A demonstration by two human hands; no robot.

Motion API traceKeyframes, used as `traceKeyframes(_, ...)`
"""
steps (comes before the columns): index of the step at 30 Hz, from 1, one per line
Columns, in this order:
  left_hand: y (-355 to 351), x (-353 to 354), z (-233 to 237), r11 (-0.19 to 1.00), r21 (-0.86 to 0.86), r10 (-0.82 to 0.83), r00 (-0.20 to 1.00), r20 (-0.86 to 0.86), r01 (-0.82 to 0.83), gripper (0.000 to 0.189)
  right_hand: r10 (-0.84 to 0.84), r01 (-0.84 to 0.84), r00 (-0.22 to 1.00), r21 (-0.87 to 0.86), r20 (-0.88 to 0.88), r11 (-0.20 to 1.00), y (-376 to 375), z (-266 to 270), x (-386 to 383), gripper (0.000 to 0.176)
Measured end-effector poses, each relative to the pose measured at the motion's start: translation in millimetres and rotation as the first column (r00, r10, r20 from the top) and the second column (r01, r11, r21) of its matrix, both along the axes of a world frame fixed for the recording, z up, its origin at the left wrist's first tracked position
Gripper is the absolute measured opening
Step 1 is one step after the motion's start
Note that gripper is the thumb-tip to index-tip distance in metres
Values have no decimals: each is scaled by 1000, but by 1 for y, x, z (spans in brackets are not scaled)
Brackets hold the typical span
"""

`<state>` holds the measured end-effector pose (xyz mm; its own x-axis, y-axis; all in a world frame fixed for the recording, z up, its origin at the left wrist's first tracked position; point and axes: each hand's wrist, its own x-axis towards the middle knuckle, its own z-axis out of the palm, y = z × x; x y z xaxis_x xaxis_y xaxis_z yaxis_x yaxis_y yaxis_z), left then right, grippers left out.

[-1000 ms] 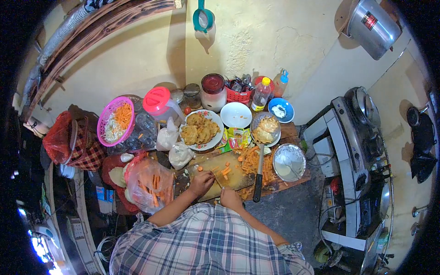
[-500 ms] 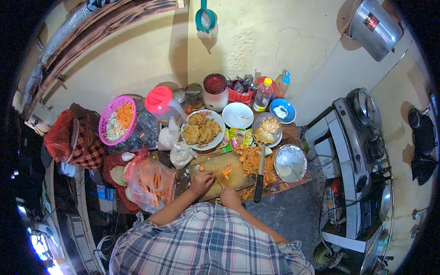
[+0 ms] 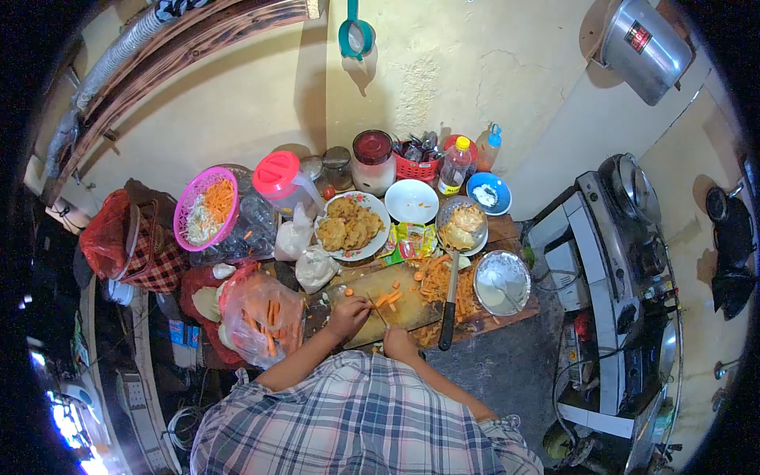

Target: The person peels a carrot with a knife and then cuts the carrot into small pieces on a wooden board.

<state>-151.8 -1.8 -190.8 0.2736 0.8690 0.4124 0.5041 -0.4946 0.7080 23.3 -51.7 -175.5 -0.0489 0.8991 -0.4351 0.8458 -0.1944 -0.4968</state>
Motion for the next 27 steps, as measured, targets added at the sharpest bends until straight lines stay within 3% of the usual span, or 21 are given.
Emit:
traceKeyframes(5, 0, 3, -2, 1000, -16, -10, 1000, -12, 10, 10, 5, 8, 992, 103, -127, 995, 1, 30, -3, 32)
traceKeyframes(14, 1, 4, 1, 1000, -9, -30, 1000, 0, 30, 10, -54, 56, 996, 32, -67, 998, 1, 43, -7, 29)
traceKeyframes(23, 2, 4, -1, 1000, -18, -21, 1000, 1, 21, 10, 2, 8, 994, 88, -110, 996, 3, 7, -3, 30)
traceKeyframes(27, 1, 4, 3, 1000, -26, -8, 1000, 4, 9, 10, -34, 43, 995, 99, -91, 994, 2, 14, -7, 31)
